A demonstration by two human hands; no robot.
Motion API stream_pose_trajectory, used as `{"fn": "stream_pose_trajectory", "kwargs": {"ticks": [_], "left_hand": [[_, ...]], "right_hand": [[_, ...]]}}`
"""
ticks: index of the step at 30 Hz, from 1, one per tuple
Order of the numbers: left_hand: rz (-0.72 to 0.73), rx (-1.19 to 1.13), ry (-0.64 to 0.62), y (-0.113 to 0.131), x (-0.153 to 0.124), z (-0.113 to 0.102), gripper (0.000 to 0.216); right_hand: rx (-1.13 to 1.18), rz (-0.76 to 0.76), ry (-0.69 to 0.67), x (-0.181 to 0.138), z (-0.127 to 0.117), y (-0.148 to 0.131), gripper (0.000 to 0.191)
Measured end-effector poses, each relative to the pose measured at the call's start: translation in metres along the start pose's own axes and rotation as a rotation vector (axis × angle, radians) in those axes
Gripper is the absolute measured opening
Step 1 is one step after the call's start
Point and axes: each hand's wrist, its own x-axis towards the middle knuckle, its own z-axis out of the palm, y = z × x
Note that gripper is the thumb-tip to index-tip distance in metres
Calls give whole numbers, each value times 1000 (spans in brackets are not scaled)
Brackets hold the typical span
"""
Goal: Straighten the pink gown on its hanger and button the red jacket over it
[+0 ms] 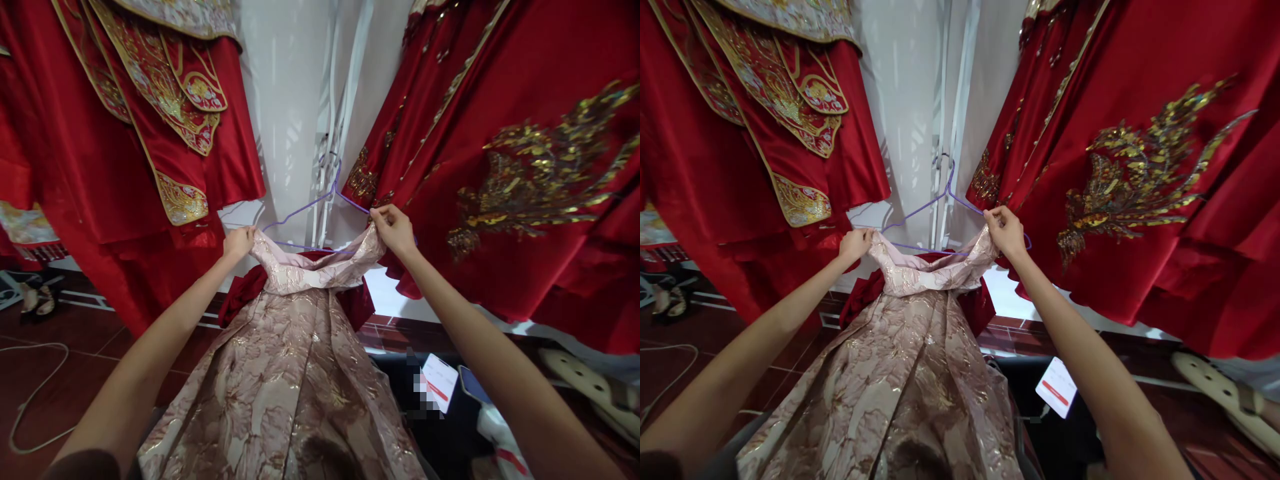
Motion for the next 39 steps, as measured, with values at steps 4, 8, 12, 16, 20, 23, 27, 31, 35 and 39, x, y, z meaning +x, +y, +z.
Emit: {"fn": "stream_pose_trajectory", "kwargs": {"ticks": [4, 8, 12, 16, 20, 23, 27, 31, 35, 39], "left_hand": [[-50, 135, -148, -15, 3, 8, 48], [28, 121, -58, -15, -1, 9, 52], [96, 94, 70, -18, -5, 6, 50], [166, 38, 153, -13, -2, 0, 48], [305, -43, 226, 23, 10, -13, 50], [431, -164, 181, 53, 24, -23, 50], [388, -462, -158, 50, 43, -24, 54], [143, -605, -364, 8, 41, 0, 44], [130, -429, -440, -22, 11, 43, 24], [135, -273, -435, -39, -13, 73, 26]], "right_hand": [[10, 11, 8, 2, 3, 4, 41], [18, 10, 20, 1, 3, 1, 40], [2, 9, 39, -1, 1, -2, 39], [31, 7, 15, -1, 3, -1, 42], [119, 12, -37, -2, 8, 0, 43], [154, 37, -66, -4, 9, -1, 43], [197, 82, -74, -4, 7, -3, 41], [231, 139, -91, -3, 8, -4, 41], [250, 155, -88, -4, 9, -5, 42], [239, 169, -93, -4, 8, -6, 40]]}}
